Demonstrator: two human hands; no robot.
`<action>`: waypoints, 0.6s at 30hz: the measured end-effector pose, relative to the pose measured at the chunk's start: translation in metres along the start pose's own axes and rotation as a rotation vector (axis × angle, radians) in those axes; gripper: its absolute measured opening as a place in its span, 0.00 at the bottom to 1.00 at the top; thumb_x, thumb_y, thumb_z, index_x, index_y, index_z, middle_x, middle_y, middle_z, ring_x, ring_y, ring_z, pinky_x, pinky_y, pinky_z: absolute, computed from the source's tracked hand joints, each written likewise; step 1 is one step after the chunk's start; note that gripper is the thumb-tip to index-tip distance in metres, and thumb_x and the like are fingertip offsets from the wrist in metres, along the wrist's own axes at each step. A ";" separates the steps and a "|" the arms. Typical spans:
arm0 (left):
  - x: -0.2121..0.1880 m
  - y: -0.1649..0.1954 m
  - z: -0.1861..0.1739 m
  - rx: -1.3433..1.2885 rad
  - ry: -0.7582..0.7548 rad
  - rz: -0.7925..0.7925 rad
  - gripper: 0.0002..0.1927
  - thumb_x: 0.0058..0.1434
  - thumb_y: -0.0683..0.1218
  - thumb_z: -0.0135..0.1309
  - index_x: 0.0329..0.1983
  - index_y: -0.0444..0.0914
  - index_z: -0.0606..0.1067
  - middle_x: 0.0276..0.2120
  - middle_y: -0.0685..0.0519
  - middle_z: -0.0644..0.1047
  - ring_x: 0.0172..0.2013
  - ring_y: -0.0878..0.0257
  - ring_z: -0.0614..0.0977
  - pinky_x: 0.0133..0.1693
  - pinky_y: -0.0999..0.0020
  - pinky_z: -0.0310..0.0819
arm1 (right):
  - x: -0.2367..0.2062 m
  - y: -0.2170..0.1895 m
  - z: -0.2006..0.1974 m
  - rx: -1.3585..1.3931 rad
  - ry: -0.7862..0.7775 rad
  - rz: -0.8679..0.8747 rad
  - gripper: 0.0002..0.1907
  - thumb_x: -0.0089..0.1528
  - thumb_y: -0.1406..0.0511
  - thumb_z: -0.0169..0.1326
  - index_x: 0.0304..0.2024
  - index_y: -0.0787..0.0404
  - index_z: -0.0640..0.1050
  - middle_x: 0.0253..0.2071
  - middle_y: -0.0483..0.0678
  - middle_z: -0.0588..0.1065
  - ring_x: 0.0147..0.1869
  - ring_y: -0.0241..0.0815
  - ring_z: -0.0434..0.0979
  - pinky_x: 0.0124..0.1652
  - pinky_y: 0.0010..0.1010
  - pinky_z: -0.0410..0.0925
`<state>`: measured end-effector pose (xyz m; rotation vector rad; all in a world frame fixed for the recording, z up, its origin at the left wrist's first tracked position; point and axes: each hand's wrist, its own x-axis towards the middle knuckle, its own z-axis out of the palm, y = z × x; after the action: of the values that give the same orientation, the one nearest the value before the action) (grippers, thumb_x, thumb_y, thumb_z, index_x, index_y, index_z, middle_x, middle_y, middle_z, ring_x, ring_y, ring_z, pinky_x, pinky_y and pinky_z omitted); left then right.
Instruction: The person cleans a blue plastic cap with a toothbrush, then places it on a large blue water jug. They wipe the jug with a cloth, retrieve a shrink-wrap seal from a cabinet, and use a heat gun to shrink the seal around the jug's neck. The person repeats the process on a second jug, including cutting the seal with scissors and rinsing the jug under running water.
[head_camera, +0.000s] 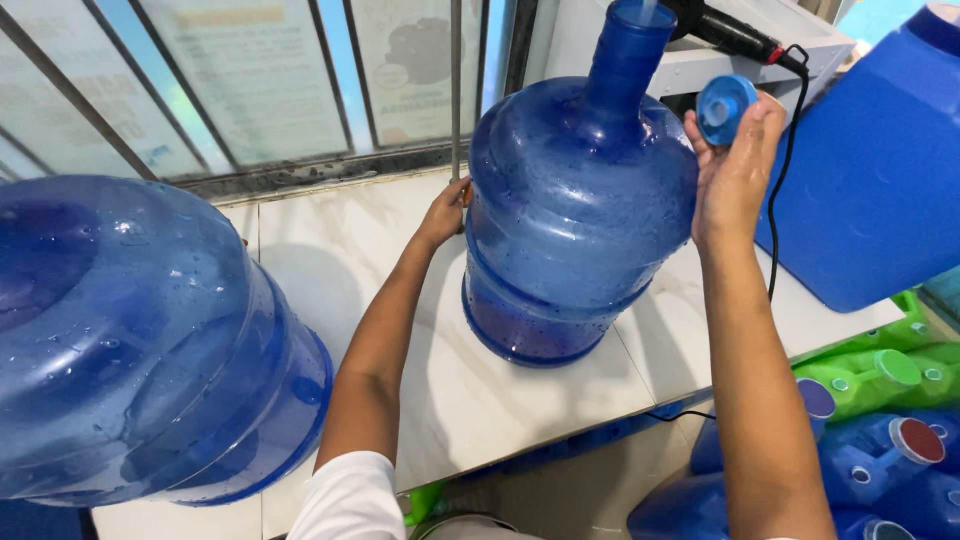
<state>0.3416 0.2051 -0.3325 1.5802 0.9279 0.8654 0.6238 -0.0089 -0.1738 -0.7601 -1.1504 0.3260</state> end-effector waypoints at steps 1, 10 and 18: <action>0.002 -0.002 -0.001 0.018 0.000 -0.006 0.25 0.73 0.40 0.33 0.72 0.40 0.64 0.53 0.42 0.77 0.33 0.56 0.77 0.34 0.63 0.73 | -0.001 0.000 -0.002 0.037 -0.004 0.003 0.21 0.79 0.50 0.37 0.63 0.57 0.64 0.60 0.51 0.71 0.64 0.44 0.76 0.67 0.41 0.74; 0.013 -0.017 -0.015 0.088 -0.092 0.130 0.13 0.72 0.39 0.40 0.54 0.30 0.72 0.29 0.49 0.72 0.25 0.61 0.74 0.29 0.64 0.72 | -0.009 -0.004 -0.003 0.185 0.053 0.015 0.18 0.79 0.54 0.39 0.62 0.59 0.65 0.62 0.53 0.72 0.68 0.46 0.76 0.68 0.44 0.74; 0.035 -0.020 0.005 0.462 -0.043 0.634 0.10 0.61 0.40 0.52 0.40 0.34 0.83 0.38 0.42 0.83 0.40 0.46 0.82 0.47 0.54 0.75 | -0.013 -0.011 0.005 0.085 0.050 -0.010 0.18 0.80 0.53 0.37 0.61 0.59 0.65 0.61 0.55 0.72 0.68 0.46 0.75 0.69 0.44 0.73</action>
<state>0.3587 0.2377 -0.3510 2.3533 0.6169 1.0890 0.6125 -0.0230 -0.1743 -0.6836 -1.0866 0.3434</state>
